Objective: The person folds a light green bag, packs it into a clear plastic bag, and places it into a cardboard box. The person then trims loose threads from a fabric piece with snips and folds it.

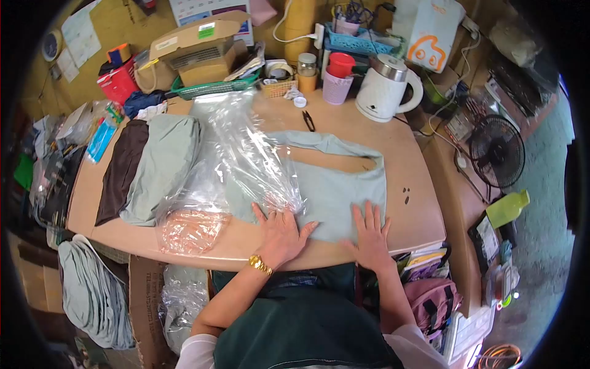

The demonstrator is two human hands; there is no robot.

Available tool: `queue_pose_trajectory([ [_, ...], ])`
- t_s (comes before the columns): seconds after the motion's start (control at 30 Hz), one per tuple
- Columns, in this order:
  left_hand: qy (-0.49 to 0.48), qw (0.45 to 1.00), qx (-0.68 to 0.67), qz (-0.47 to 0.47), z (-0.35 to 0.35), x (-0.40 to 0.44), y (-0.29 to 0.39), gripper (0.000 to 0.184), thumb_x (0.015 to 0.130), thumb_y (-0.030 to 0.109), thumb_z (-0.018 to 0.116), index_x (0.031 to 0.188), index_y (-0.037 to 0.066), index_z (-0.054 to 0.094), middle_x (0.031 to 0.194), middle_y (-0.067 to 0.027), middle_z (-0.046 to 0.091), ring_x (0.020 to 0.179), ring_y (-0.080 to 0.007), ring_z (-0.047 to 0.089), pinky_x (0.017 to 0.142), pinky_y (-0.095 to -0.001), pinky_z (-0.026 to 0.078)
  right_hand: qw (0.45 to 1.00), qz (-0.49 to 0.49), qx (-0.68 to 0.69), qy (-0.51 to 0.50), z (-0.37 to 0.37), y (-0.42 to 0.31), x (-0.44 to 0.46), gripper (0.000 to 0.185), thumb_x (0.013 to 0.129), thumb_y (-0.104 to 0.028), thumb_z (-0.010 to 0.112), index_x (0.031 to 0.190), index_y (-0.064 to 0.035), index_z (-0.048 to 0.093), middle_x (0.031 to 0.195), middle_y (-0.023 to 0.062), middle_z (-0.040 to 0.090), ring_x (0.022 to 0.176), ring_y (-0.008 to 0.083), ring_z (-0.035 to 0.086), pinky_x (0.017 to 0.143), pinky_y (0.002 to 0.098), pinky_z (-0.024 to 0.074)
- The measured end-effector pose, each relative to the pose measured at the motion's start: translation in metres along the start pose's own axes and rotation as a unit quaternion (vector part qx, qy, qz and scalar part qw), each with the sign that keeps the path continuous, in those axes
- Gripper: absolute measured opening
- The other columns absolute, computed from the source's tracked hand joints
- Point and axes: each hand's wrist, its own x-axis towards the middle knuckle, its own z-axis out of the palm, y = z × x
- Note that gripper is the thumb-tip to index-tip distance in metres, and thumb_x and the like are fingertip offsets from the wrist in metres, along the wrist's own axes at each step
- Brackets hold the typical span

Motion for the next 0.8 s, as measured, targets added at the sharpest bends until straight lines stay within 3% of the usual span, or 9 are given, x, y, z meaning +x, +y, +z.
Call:
queue_pose_trajectory([
  [0.07,0.068,0.997,0.018,0.040,0.028,0.003,-0.022,0.081,0.083,0.061,0.058,0.125,-0.008,0.047,0.133,-0.0295,0.048,0.131,-0.0497,0.036,0.105,-0.0734,0.001,0.983,-0.124,0.080,-0.106,-0.044,-0.002,-0.013,0.075,0.075,-0.042,0.074,0.140,-0.0188,0.045,0.147,0.0146,0.036,0.136,0.0370,0.032,0.107,0.0621,0.0241],
  [0.2,0.056,0.998,0.036,-0.002,0.006,-0.003,-0.025,0.099,0.075,0.068,0.063,0.134,-0.008,0.039,0.143,-0.0314,0.036,0.138,-0.0529,0.021,0.105,-0.0734,0.000,0.972,-0.154,0.153,-0.090,-0.039,0.039,-0.024,0.067,0.067,-0.031,0.081,0.127,-0.0149,0.058,0.134,0.0128,0.049,0.124,0.0349,0.044,0.102,0.0509,0.0337],
  [0.27,0.028,0.999,0.003,-0.016,0.008,-0.001,-0.029,0.114,0.066,0.073,0.067,0.141,-0.006,0.031,0.149,-0.0318,0.027,0.141,-0.0527,0.007,0.105,-0.0735,0.000,0.970,-0.165,0.176,-0.040,-0.037,0.038,-0.022,0.050,0.066,-0.017,0.077,0.114,-0.0119,0.065,0.123,0.0093,0.056,0.112,0.0327,0.051,0.096,0.0464,0.0376],
  [0.4,0.002,1.000,0.005,-0.010,0.006,-0.001,-0.035,0.121,0.063,0.074,0.068,0.144,-0.006,0.026,0.149,-0.0317,0.025,0.141,-0.0526,0.009,0.106,-0.0726,0.001,0.976,-0.171,0.123,0.062,-0.017,0.040,-0.034,0.050,0.065,-0.002,0.067,0.114,-0.0111,0.063,0.120,0.0081,0.057,0.117,0.0312,0.050,0.101,0.0489,0.0354],
  [0.47,-0.010,1.000,0.018,-0.004,0.006,-0.001,-0.036,0.122,0.062,0.075,0.068,0.143,-0.005,0.027,0.149,-0.0309,0.027,0.141,-0.0527,0.011,0.107,-0.0709,0.002,0.974,-0.183,0.047,0.128,-0.018,0.026,-0.031,0.049,0.061,0.007,0.056,0.108,-0.0089,0.060,0.115,0.0075,0.058,0.121,0.0289,0.051,0.104,0.0511,0.0335],
  [0.6,-0.020,1.000,0.019,0.011,0.003,0.000,-0.042,0.121,0.063,0.076,0.067,0.143,-0.006,0.027,0.148,-0.0302,0.030,0.141,-0.0517,0.013,0.108,-0.0697,0.003,0.964,-0.234,0.056,0.114,-0.004,0.034,-0.027,0.044,0.059,0.007,0.053,0.100,-0.0076,0.058,0.114,0.0078,0.058,0.123,0.0272,0.051,0.107,0.0533,0.0310],
  [0.7,0.005,1.000,-0.015,0.009,0.008,0.001,-0.044,0.117,0.065,0.074,0.067,0.142,-0.006,0.030,0.147,-0.0293,0.032,0.141,-0.0512,0.014,0.109,-0.0691,0.004,0.950,-0.245,0.062,0.182,-0.006,0.026,-0.019,0.040,0.058,0.007,0.053,0.096,-0.0072,0.056,0.107,0.0073,0.062,0.113,0.0260,0.058,0.104,0.0522,0.0344],
  [0.8,0.032,0.999,-0.015,0.024,0.010,-0.003,-0.037,0.111,0.068,0.072,0.065,0.134,-0.012,0.037,0.139,-0.0332,0.040,0.141,-0.0499,0.015,0.108,-0.0709,0.003,0.925,-0.286,0.122,0.216,-0.036,0.005,0.016,0.036,0.059,0.008,0.053,0.091,-0.0073,0.059,0.088,0.0063,0.064,0.091,0.0261,0.062,0.093,0.0466,0.0402],
])
